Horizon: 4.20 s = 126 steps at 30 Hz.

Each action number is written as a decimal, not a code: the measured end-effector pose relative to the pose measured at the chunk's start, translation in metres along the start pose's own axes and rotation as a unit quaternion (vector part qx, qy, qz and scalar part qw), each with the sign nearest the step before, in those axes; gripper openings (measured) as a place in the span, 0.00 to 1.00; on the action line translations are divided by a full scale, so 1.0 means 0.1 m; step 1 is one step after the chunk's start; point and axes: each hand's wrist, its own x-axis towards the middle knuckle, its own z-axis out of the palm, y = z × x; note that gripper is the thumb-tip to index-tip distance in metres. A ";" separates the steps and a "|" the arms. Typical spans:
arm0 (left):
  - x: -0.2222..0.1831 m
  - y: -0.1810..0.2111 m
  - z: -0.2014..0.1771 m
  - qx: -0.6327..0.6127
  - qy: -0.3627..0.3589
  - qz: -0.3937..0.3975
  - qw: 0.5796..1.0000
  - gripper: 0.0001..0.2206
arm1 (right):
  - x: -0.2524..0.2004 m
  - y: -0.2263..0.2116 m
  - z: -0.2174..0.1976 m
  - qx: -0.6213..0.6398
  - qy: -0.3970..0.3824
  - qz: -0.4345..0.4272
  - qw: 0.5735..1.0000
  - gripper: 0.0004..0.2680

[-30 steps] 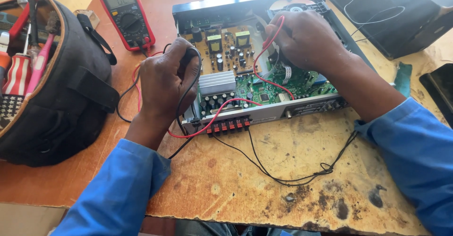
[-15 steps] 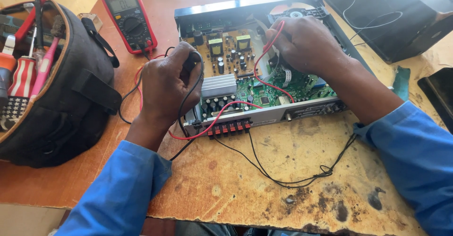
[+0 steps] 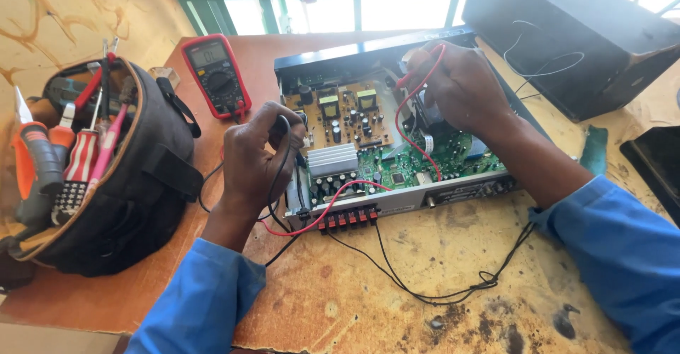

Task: Testing an open electronic device using a digital multimeter to diagnose issues on the circuit board.

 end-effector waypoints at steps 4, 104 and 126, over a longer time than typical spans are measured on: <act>0.05 0.11 -0.01 -0.045 0.013 -0.012 0.999 0.03 | -0.01 -0.17 -0.12 0.084 0.014 0.045 0.995 0.13; -1.36 1.34 -0.25 -0.196 0.126 -0.156 0.960 0.23 | -1.42 -0.51 0.33 0.107 -0.134 -0.094 0.981 0.09; -1.39 1.31 -0.20 -0.122 0.095 -0.147 0.977 0.07 | -1.55 -0.58 0.28 0.003 -0.107 -0.207 0.972 0.06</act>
